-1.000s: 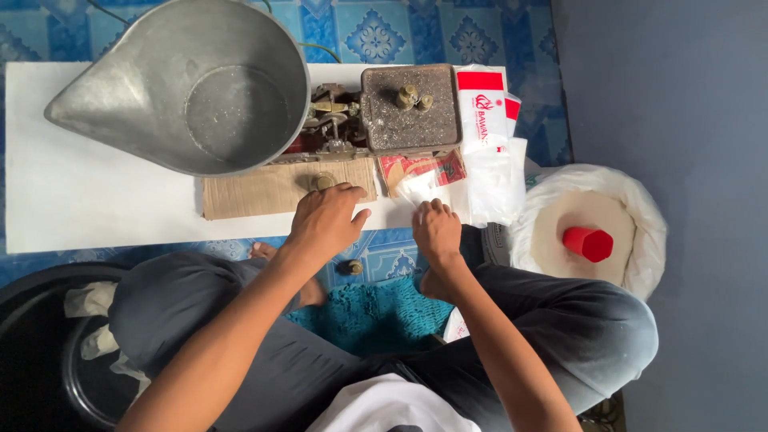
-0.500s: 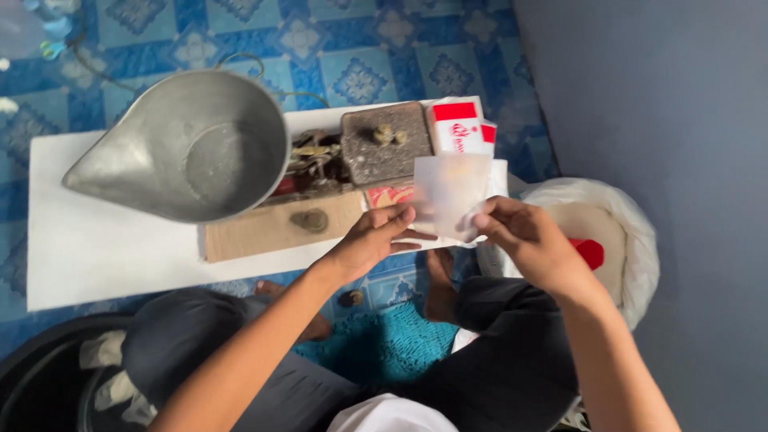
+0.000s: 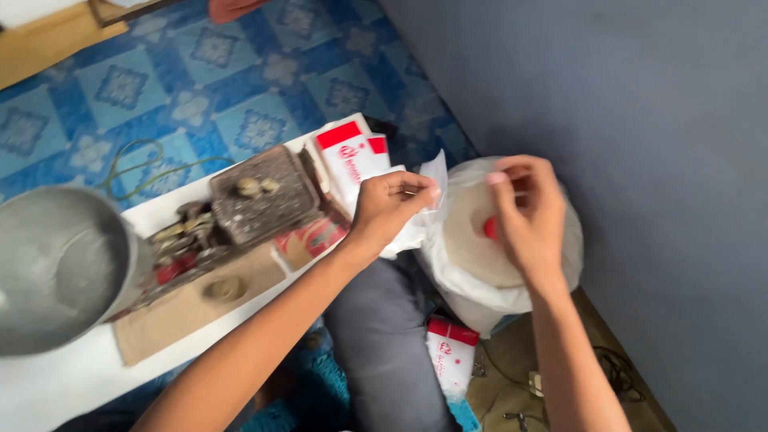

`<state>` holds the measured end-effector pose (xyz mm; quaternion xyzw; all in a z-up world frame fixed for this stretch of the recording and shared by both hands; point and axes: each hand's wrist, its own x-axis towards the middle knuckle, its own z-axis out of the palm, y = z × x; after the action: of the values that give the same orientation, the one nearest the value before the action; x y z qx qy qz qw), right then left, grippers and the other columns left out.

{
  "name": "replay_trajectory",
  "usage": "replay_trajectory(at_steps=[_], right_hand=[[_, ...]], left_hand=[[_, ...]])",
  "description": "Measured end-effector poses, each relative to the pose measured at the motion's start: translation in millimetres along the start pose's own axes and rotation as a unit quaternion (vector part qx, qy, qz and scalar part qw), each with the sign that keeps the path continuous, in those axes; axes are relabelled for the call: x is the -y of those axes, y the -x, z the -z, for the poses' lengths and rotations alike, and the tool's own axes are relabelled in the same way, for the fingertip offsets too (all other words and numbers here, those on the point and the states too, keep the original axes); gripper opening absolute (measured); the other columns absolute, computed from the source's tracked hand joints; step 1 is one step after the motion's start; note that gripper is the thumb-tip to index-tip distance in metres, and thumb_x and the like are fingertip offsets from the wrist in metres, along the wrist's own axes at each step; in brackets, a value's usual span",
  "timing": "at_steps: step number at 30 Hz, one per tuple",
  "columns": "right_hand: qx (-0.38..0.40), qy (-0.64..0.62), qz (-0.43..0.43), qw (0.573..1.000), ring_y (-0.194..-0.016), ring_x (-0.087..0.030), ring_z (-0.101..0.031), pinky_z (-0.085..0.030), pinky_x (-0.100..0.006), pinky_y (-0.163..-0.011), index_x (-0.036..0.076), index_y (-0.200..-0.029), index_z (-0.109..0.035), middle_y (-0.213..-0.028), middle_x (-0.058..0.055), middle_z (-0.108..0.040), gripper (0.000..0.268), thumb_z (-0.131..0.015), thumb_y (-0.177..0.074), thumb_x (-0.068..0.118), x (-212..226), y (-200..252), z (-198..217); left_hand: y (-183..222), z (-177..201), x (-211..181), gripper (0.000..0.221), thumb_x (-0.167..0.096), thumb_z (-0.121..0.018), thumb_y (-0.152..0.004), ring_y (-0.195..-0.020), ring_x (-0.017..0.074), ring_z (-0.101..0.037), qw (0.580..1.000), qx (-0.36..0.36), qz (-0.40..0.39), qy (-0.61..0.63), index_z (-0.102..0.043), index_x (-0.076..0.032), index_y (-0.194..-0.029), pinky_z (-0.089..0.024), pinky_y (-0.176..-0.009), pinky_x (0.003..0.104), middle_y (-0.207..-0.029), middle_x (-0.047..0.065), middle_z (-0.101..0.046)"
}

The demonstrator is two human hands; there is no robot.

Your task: Scooping white powder from a large sack into small plastic bags using a cup, weighing each bag on a scale, and placing them into a storage tub.

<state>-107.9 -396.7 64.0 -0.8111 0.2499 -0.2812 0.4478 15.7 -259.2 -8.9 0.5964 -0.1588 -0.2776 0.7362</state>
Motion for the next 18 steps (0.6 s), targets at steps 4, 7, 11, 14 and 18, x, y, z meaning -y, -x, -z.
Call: replay_trajectory(at_steps=[4, 7, 11, 14, 18], right_hand=[[0.11, -0.059, -0.175, 0.977, -0.075, -0.022, -0.07, -0.054, -0.034, -0.065, 0.008, -0.114, -0.062, -0.092, -0.012, -0.07, 0.036, -0.072, -0.09, 0.033, -34.0, -14.4, -7.9], [0.084, -0.102, -0.235, 0.963, -0.075, -0.017, -0.071, -0.054, -0.026, -0.063, 0.003, -0.102, -0.063, -0.081, -0.01, -0.07, 0.031, -0.074, -0.089, 0.029, -69.0, -21.3, -8.2], [0.067, -0.087, -0.257, 0.96, -0.068, -0.016, -0.065, -0.05, -0.024, -0.055, 0.004, -0.097, -0.067, -0.074, -0.009, -0.068, 0.022, -0.07, -0.092, 0.025, -110.7, -22.8, -1.0], [0.07, -0.005, -0.259, 0.963, -0.072, -0.02, -0.068, -0.053, -0.03, -0.058, 0.004, -0.098, -0.069, -0.079, -0.013, -0.07, 0.019, -0.067, -0.091, 0.022, -119.3, -23.2, 12.4], [0.103, 0.109, -0.251, 0.956, -0.072, -0.024, -0.07, -0.055, -0.036, -0.062, 0.007, -0.092, -0.072, -0.075, -0.009, -0.072, 0.017, -0.067, -0.086, 0.023, -135.2, -22.5, 22.7]], left_hand=[[-39.4, -46.7, 41.4, 0.019, -0.001, -0.081, -0.068, -0.061, 0.0112, -0.07, 0.998, 0.006, 0.035, -0.05, -0.076, -0.007, -0.085, -0.058, -0.056, 0.021, -0.073, 0.006, -0.073], [-51.6, -64.4, 48.1, 0.02, -0.008, -0.086, -0.059, -0.053, 0.0085, -0.068, 0.99, 0.002, 0.106, -0.095, -0.076, -0.011, -0.076, -0.056, -0.049, 0.019, -0.067, 0.004, -0.071], [-63.1, -72.5, 75.2, 0.023, -0.007, -0.086, -0.06, -0.049, 0.0055, -0.058, 0.986, 0.018, 0.155, -0.055, -0.073, -0.005, -0.079, -0.051, -0.045, 0.016, -0.068, 0.006, -0.067], [-71.5, -74.3, 98.6, 0.017, -0.007, -0.083, -0.065, -0.052, 0.0088, -0.06, 0.988, -0.006, 0.151, -0.044, -0.072, -0.006, -0.078, -0.051, -0.045, 0.018, -0.07, 0.007, -0.066], [-70.1, -71.1, 105.0, 0.021, -0.001, -0.068, -0.07, -0.062, 0.016, -0.069, 0.953, 0.045, 0.011, -0.3, -0.073, -0.021, -0.066, -0.056, -0.055, 0.024, -0.081, -0.001, -0.064]])
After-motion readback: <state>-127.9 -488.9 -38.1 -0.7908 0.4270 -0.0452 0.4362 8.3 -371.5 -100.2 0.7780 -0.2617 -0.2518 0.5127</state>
